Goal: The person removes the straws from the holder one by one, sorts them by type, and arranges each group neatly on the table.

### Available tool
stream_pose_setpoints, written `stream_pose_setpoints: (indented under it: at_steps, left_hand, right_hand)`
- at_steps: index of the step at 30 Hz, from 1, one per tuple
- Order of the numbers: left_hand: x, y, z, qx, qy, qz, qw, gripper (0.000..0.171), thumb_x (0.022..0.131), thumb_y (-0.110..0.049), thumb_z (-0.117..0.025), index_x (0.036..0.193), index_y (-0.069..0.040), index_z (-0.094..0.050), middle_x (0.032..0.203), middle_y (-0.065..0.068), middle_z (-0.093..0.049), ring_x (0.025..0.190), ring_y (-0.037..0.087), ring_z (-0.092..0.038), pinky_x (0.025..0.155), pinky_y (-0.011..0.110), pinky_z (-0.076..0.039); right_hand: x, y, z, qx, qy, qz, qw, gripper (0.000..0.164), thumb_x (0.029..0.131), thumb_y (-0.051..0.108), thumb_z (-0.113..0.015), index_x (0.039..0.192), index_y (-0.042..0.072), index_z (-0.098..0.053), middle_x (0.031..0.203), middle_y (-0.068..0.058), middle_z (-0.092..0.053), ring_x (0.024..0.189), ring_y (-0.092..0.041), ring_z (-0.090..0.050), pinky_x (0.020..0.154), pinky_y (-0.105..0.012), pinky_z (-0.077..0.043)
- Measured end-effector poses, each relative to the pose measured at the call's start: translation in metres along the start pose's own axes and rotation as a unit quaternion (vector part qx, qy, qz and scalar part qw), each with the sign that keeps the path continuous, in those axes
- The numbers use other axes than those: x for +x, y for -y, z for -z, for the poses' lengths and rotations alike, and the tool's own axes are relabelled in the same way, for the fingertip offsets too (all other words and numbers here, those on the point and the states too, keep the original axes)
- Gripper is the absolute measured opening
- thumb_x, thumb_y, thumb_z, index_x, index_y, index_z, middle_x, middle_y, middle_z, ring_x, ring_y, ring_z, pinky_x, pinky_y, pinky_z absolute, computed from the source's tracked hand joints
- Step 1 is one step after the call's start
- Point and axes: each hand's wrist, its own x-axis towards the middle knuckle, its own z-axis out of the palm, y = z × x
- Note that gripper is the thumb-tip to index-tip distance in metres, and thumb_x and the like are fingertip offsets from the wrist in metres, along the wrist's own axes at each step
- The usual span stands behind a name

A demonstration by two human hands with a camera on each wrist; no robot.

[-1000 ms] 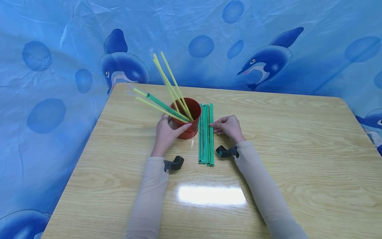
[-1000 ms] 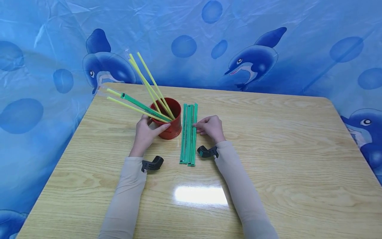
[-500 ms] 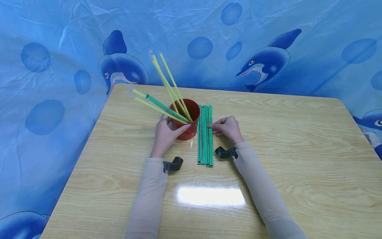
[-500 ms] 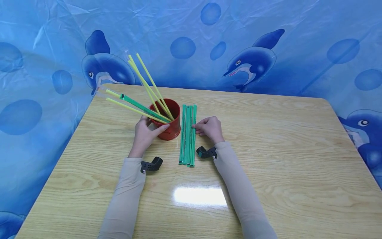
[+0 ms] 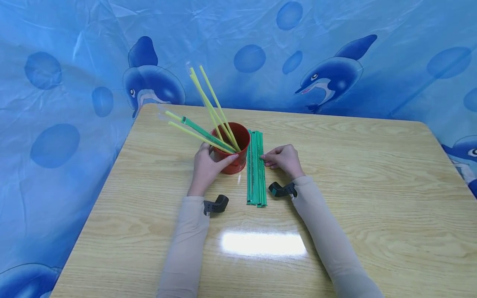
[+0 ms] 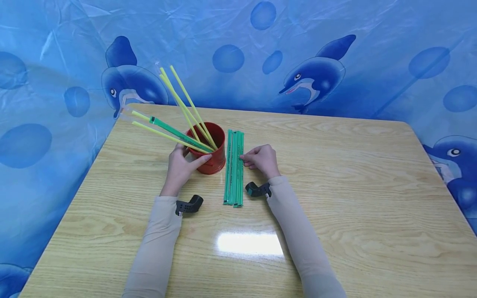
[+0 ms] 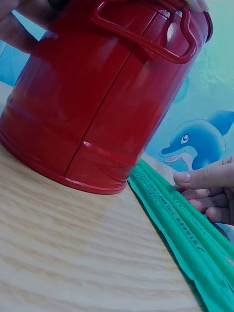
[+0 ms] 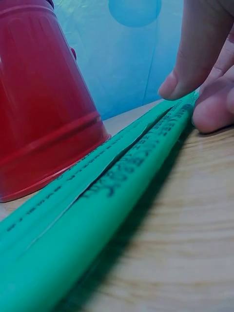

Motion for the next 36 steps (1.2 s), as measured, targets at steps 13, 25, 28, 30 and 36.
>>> stream_pose_setpoints:
  at_steps: [13, 25, 28, 30, 36]
  left_hand:
    - [-0.002, 0.001, -0.001, -0.006, 0.003, 0.004, 1.0000, 0.074, 0.074, -0.033, -0.080, 0.134, -0.006, -0.046, 0.136, 0.010, -0.048, 0.128, 0.028, -0.043, 0.103, 0.041, -0.039]
    - [0.002, 0.001, 0.000, -0.006, 0.002, -0.004, 1.0000, 0.077, 0.075, -0.036, -0.079, 0.138, -0.009, -0.043, 0.137, 0.007, -0.047, 0.129, 0.023, -0.042, 0.104, 0.039, -0.038]
    - [0.003, 0.002, 0.000, -0.009, 0.003, -0.005, 0.9999, 0.079, 0.075, -0.035, -0.079, 0.139, -0.008, -0.041, 0.138, 0.008, -0.046, 0.129, 0.022, -0.042, 0.104, 0.039, -0.037]
    - [0.003, 0.002, 0.000, -0.008, 0.002, -0.005, 1.0000, 0.080, 0.075, -0.034, -0.080, 0.140, -0.008, -0.041, 0.138, 0.008, -0.046, 0.129, 0.022, -0.042, 0.105, 0.038, -0.037]
    - [0.003, 0.002, 0.000, -0.007, 0.000, -0.004, 1.0000, 0.079, 0.075, -0.034, -0.080, 0.139, -0.008, -0.041, 0.137, 0.008, -0.048, 0.129, 0.021, -0.042, 0.104, 0.037, -0.038]
  right_hand:
    - [0.000, -0.001, 0.006, 0.008, 0.024, -0.002, 1.000, 0.025, 0.085, 0.012, -0.071, 0.098, -0.010, -0.069, 0.083, -0.017, -0.071, 0.064, -0.014, -0.068, 0.062, -0.028, -0.057]
    - [0.003, 0.000, 0.010, 0.024, 0.036, 0.003, 0.999, 0.030, 0.084, 0.014, -0.072, 0.104, -0.007, -0.067, 0.093, -0.016, -0.070, 0.072, -0.016, -0.068, 0.068, -0.028, -0.057]
    - [0.001, 0.003, 0.010, 0.016, 0.034, 0.013, 0.999, 0.033, 0.085, 0.019, -0.072, 0.106, -0.006, -0.067, 0.098, -0.017, -0.069, 0.076, -0.017, -0.069, 0.070, -0.028, -0.056]
    - [-0.001, 0.006, 0.009, 0.018, 0.032, 0.026, 0.999, 0.035, 0.085, 0.020, -0.071, 0.108, -0.006, -0.066, 0.100, -0.017, -0.069, 0.079, -0.018, -0.069, 0.072, -0.028, -0.056]
    - [-0.008, 0.019, 0.008, 0.057, 0.017, 0.070, 0.996, 0.034, 0.086, 0.014, -0.070, 0.109, -0.010, -0.064, 0.099, -0.013, -0.068, 0.080, -0.017, -0.068, 0.077, -0.036, -0.056]
